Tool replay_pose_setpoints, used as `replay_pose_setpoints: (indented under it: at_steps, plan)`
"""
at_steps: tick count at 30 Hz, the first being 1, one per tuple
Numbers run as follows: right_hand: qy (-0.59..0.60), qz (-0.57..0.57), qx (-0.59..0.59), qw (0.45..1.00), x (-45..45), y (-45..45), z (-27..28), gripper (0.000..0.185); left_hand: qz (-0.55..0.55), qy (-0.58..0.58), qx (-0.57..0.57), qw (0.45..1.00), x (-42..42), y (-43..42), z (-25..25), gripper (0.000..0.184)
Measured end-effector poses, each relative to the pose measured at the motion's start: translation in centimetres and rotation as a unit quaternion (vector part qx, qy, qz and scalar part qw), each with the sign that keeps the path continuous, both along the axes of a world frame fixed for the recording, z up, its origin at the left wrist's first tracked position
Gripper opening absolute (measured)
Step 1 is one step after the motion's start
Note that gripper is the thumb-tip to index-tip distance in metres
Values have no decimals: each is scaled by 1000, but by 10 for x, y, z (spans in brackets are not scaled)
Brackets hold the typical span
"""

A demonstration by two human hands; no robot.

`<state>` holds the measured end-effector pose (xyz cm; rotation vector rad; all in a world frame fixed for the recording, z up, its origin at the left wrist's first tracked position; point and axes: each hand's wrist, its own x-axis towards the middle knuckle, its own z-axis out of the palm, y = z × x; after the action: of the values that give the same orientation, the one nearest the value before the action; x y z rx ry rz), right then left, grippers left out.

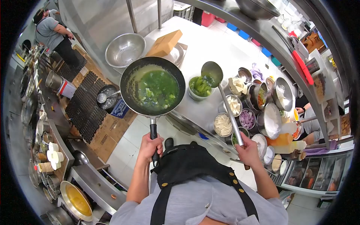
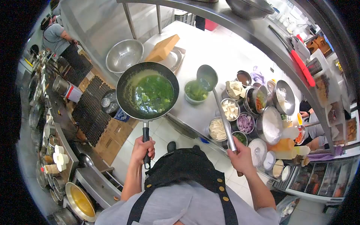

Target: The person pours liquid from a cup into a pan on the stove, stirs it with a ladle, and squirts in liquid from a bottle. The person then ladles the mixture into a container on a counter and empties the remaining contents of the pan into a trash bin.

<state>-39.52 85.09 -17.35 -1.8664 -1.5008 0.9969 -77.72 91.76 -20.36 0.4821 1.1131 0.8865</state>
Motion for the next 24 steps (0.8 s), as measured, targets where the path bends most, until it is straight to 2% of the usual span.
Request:
replay_pose_setpoints:
  at_steps: [1, 3, 4, 7, 9, 12, 13, 14, 15, 17, 21, 23, 24]
  plan:
    - [-1, 0, -1, 1000, -6, -1, 7, 63, 0, -1, -1, 1000, 0, 0, 0, 18]
    - [211, -123, -134, 960, -22, -2, 34, 64, -10, -9, -9, 1000, 0, 1, -1, 18]
    - [279, -149, -140, 938, -21, -3, 40, 63, -8, -9, -8, 1000, 0, 1, -2, 18]
    - [297, -129, -133, 937, -12, -15, 46, 56, -16, -21, 4, 1000, 1, 4, -7, 20]
    - [325, -115, -124, 931, -9, -15, 59, 58, -65, -57, 24, 996, 2, 7, -15, 21]
    - [142, -18, -106, 984, -16, 0, 67, 59, -86, -59, 24, 994, 11, 15, -10, 22]
    - [143, -19, -105, 984, -19, 9, 65, 59, -97, -61, 26, 993, 15, 17, -9, 22]
    - [18, 76, 9, 997, -21, 20, 59, 58, -102, -62, 25, 992, 17, 18, -9, 22]
    - [-109, 167, 124, 972, -22, 32, 52, 57, -104, -62, 28, 992, 20, 20, -9, 22]
    - [-112, 161, 148, 969, -19, 54, 35, 56, -124, -67, 31, 990, 23, 23, -9, 21]
    - [-134, 212, 82, 965, 22, 80, 32, 58, -141, -51, 32, 988, 28, 29, 3, 18]
    - [-97, 252, -2, 963, 37, 82, 49, 58, -143, -46, 31, 988, 28, 32, 3, 18]
    - [-37, 197, -97, 975, 33, 73, 63, 58, -149, -42, 31, 987, 28, 32, 2, 18]
